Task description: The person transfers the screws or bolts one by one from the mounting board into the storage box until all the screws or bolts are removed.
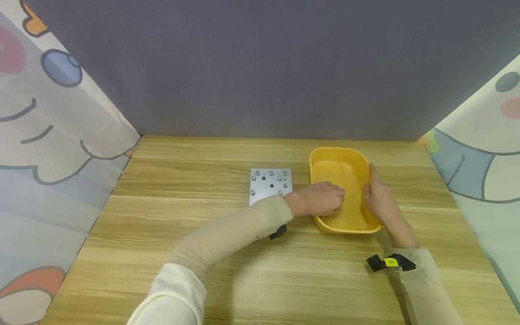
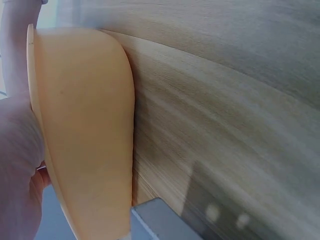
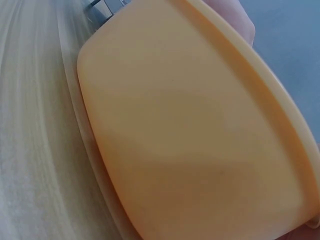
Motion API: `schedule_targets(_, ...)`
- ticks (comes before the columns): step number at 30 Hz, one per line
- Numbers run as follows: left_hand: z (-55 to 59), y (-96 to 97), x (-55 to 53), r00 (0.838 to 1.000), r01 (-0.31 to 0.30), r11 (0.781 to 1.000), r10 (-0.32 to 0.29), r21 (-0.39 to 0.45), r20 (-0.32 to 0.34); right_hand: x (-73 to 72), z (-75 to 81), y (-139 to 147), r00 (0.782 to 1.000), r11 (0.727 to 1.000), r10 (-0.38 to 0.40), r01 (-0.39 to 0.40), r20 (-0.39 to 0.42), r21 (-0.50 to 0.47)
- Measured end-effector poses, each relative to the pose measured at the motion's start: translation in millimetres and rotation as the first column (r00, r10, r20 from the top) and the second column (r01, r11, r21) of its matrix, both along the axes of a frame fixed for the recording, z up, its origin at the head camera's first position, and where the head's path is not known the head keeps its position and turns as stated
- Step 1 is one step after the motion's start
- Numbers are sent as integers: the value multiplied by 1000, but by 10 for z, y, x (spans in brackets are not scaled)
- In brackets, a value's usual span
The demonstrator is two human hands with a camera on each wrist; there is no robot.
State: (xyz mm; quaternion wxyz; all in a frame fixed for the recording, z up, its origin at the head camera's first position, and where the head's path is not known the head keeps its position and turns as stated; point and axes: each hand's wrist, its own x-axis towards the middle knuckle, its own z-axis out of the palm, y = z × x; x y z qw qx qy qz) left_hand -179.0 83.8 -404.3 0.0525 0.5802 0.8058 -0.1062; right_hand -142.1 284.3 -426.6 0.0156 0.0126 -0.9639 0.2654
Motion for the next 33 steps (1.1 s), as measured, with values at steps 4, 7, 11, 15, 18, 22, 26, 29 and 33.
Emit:
schedule_targets(4,-13,4,0,1000,9,1000,-9,5,-4,-6,-8,8,1000,1000,2,-2,-5,3)
schedule_targets(7,-19,2,-3,1000,16,1000,-15,17,-6,-8,-12,15,1000,1000,1,-1,-3,9)
schedule_targets(11,-28,-10,-6,999,27,999,-26,47,-19,-10,-16,14,1000,1000,-1,1,-3,15)
schedule_targets(15,-48,-35,-13,998,39,995,-34,94,-53,-15,-25,19,1000,1000,-1,1,-4,15)
schedule_targets(18,-69,-56,-17,997,37,990,-27,135,-73,-12,-28,21,1000,1000,0,0,-2,8)
schedule_targets(22,-82,-76,-8,997,22,986,-10,166,-72,-2,-24,7,1000,1000,1,-1,-11,-1)
schedule_targets(26,-70,-99,9,998,13,981,0,191,-68,0,-28,6,1000,1000,2,-2,-15,-1)
schedule_targets(29,-56,-119,20,998,15,975,0,220,-69,-7,-31,15,1000,1000,4,-4,-5,-1)
schedule_targets(33,-22,-142,50,997,26,966,-6,256,-81,-19,-21,7,1000,1000,1,-1,4,-3)
